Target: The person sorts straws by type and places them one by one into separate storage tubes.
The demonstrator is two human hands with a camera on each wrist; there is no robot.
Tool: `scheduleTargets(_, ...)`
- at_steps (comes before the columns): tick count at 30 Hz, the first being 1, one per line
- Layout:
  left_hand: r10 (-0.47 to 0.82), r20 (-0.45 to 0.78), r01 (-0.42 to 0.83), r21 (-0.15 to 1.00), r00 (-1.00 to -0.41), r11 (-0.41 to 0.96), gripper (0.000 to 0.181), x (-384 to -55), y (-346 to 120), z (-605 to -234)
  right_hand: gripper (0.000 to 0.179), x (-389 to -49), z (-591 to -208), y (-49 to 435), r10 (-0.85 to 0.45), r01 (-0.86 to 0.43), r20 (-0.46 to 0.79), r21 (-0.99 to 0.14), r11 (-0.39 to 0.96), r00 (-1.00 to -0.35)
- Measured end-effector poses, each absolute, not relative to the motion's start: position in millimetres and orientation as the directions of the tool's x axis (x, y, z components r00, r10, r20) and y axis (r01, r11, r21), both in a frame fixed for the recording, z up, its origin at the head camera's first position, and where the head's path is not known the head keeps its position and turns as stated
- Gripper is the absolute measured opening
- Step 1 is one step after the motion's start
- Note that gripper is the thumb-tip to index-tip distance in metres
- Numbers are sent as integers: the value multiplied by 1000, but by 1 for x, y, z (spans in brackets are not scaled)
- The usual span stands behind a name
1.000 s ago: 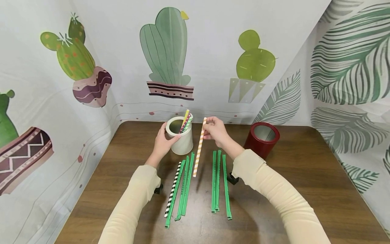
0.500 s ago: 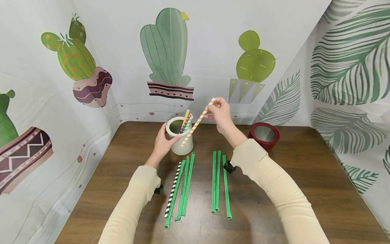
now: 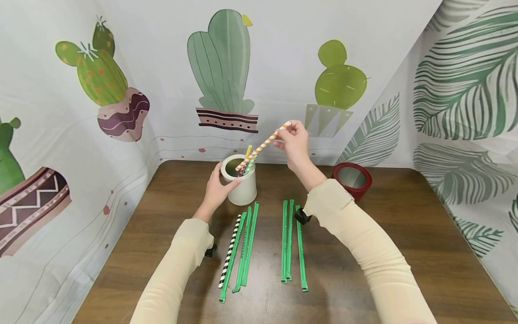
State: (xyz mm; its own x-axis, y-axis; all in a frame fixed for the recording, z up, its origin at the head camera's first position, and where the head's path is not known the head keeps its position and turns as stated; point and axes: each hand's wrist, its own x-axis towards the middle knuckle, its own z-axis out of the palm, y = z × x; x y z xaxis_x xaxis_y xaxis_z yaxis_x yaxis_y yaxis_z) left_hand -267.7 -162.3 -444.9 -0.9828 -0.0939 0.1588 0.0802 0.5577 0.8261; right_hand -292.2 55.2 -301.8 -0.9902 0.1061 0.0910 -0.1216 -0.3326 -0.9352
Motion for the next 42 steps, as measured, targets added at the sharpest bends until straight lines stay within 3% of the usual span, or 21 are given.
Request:
scheduleTargets(20, -85, 166, 91, 823, -982, 560, 85, -267, -162, -445, 10, -294, -352, 31, 71, -182, 176, -979, -93, -982)
scheduleTargets(33, -86, 151, 80, 833, -985, 548, 86, -268, -163, -445, 11, -295, -366, 18, 27, -83, 82, -995, -52, -996)
scheduleTargets(42, -87, 137, 68, 836, -987, 545, 86, -268, -162, -445, 11, -293, -373, 11, -26, -24, 23, -998, 57, -999)
